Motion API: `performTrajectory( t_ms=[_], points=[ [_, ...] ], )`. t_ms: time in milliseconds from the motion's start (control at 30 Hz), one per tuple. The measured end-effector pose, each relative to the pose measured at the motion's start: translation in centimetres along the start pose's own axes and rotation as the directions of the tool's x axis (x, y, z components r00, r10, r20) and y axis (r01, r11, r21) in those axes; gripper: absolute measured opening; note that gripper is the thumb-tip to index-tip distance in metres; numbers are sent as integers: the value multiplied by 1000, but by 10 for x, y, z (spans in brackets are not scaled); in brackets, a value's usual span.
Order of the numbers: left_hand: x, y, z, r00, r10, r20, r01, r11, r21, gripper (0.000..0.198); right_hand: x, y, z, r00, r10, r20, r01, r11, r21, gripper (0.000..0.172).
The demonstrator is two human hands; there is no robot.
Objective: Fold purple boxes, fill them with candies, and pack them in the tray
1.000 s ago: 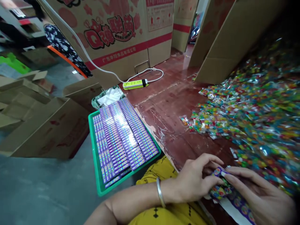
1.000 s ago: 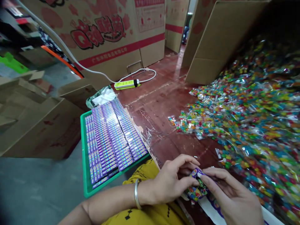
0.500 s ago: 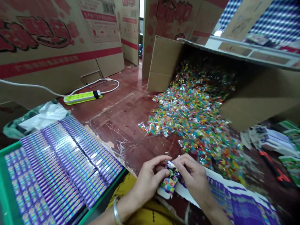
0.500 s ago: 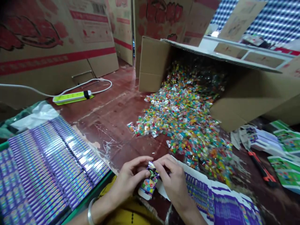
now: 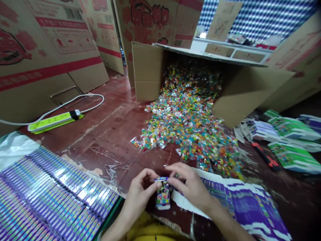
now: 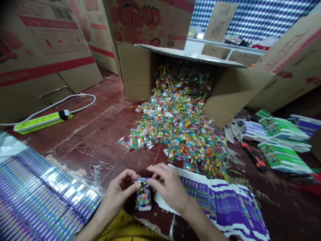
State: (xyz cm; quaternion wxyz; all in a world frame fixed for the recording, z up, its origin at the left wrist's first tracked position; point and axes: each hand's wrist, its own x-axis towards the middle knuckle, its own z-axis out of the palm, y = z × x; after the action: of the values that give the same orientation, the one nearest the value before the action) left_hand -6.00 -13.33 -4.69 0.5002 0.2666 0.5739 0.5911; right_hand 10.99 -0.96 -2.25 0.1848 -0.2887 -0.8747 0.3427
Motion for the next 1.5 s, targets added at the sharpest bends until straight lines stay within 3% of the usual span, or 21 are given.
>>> performTrajectory(
  t_ms=[67, 133, 267, 367, 467, 533, 633, 733, 900, 1000, 1100, 1167, 1200, 1233, 1300, 1367, 1500],
  points=[
    [2, 5, -11, 997, -5, -80, 9, 998, 59, 30, 10, 20, -15, 993, 63, -105, -83, 977, -196, 20],
    [3, 10, -21, 985, -29, -169, 36, 999, 35, 36, 19, 42, -29, 989, 76, -124, -108, 956, -274, 25],
    [2, 22, -29, 954, -171, -248, 136, 979, -153, 58, 32, 69, -45, 996, -5, 84, 35, 932, -360, 31],
    [0, 27, -25, 951, -262, -165, 207, 934, -290, 61, 37, 73, -47, 979, -44, 198, 123, 906, -405, 34],
    [0, 25, -17, 959, -277, -54, 248, 917, -314, 45, 43, 72, -47, 966, -62, 252, 172, 880, -442, 27],
    [1, 21, -10, 976, -219, -13, 210, 946, -245, 38, 45, 72, -47, 956, -76, 282, 203, 869, -452, 27],
    [5, 14, -1, 996, -85, 30, 89, 985, -149, 45, 45, 75, -46, 943, -93, 318, 236, 862, -449, 34],
    [7, 14, 3, 994, -54, 98, 65, 992, -107, 47, 47, 76, -46, 944, -102, 313, 239, 867, -438, 32],
    [10, 17, 1, 992, 91, 88, -105, 981, 166, 28, 55, 71, -52, 964, -139, 227, 216, 907, -361, 17],
    [11, 14, 2, 980, 189, 56, -197, 929, 312, 25, 56, 61, -57, 991, -119, 65, 133, 947, -294, 13],
    [12, 10, 8, 972, 230, 55, -233, 896, 377, 28, 51, 41, -53, 990, -45, -131, 19, 981, -191, 22],
    [12, 7, 13, 964, 256, 71, -262, 871, 416, 28, 47, 23, -45, 974, 26, -225, -31, 999, -21, 26],
    [12, 6, 16, 960, 269, 82, -277, 857, 434, 28, 45, 13, -40, 961, 87, -261, -50, 988, 148, 24],
    [11, 5, 18, 955, 283, 89, -292, 845, 447, 28, 44, 4, -35, 952, 137, -275, -52, 954, 295, 22],
    [10, 5, 21, 948, 304, 91, -312, 834, 456, 30, 43, -11, -29, 947, 181, -267, -51, 901, 431, 19],
    [8, 5, 23, 945, 317, 78, -318, 836, 448, 30, 42, -20, -27, 953, 130, -273, -31, 940, 339, 15],
    [5, 7, 24, 946, 319, 58, -310, 841, 443, 28, 41, -23, -35, 949, -106, -297, 113, 994, 6, 13]
  ],
)
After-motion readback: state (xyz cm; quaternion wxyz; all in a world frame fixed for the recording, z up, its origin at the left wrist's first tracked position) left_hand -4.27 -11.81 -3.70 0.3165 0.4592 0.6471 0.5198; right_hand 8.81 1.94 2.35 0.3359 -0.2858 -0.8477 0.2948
